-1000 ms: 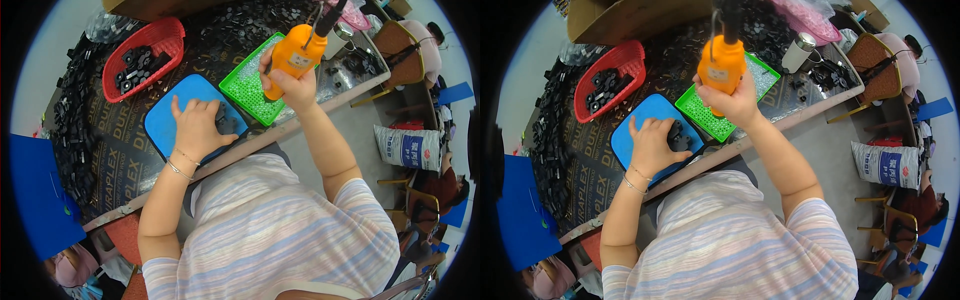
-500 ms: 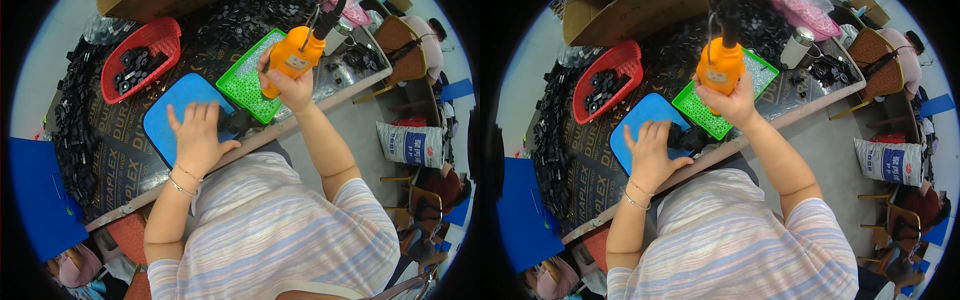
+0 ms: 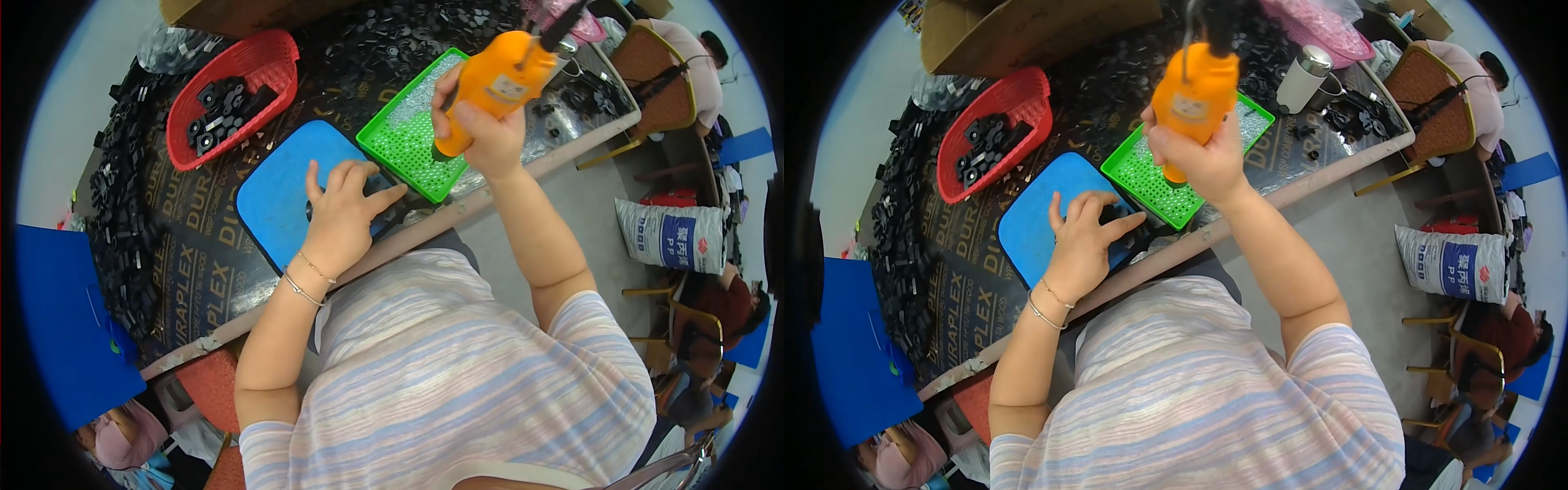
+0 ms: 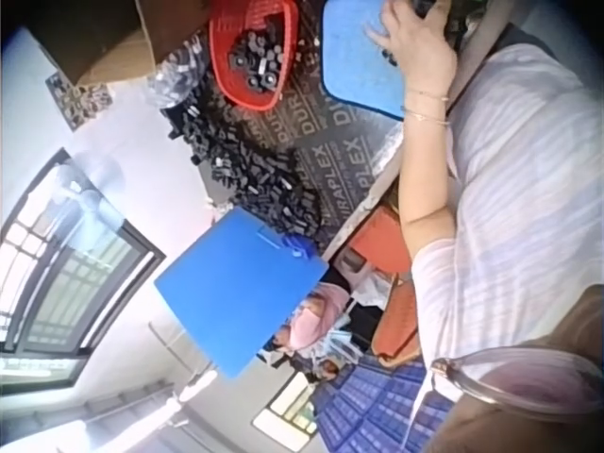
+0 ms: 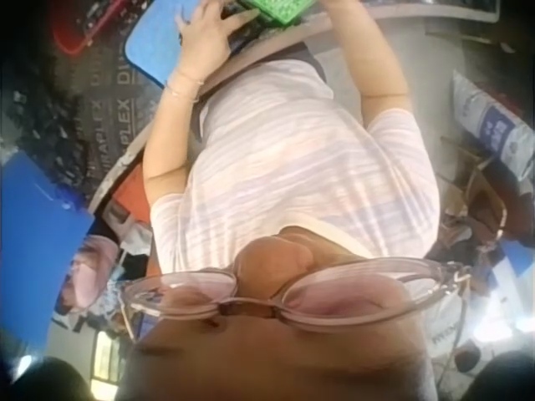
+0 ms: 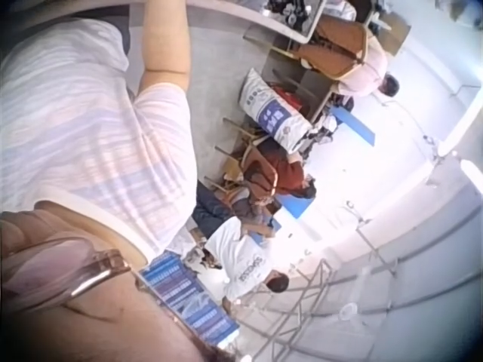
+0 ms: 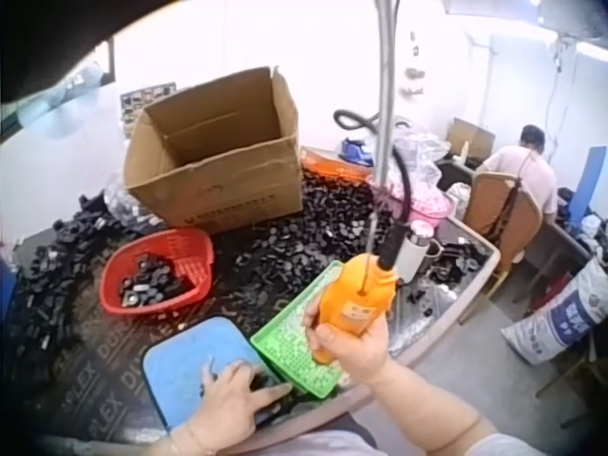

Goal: Assemble small black plastic components using an electric screwdriver in a factory setting.

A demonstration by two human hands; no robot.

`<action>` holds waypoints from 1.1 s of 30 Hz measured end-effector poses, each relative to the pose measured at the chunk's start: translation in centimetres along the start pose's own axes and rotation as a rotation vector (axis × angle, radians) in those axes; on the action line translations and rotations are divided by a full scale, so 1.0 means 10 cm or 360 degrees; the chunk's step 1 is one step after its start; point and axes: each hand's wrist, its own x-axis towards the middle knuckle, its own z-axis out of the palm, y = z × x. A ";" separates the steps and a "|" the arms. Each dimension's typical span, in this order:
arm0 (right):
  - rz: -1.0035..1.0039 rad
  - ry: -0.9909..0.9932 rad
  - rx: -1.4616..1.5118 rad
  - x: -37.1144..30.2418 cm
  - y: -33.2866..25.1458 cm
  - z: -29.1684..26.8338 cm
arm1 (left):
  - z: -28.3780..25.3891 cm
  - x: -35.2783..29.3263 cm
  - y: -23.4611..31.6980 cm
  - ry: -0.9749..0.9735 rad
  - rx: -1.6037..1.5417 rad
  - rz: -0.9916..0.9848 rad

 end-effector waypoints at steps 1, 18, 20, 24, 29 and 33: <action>-0.0048 -0.0021 0.0055 0.01 -0.04 0.02 | -0.02 -0.01 0.01 0.0072 0.0004 -0.0003; -0.0060 -0.0210 0.0218 0.07 0.00 0.56 | 0.13 -0.03 0.23 0.0361 -0.0062 -0.0550; -0.0055 -0.0225 0.0205 0.08 0.00 0.58 | 0.13 -0.03 0.21 0.0324 -0.0083 -0.0550; -0.0062 -0.0230 0.0199 0.10 0.04 0.58 | 0.09 -0.02 0.19 0.0257 -0.0091 -0.0563; -0.0040 -0.0231 0.0169 0.09 0.09 0.60 | 0.09 -0.01 0.16 0.0184 -0.0119 -0.0557; 0.0200 -0.0299 -0.0016 0.09 0.08 0.64 | 0.11 -0.03 0.15 0.0164 -0.0093 -0.0561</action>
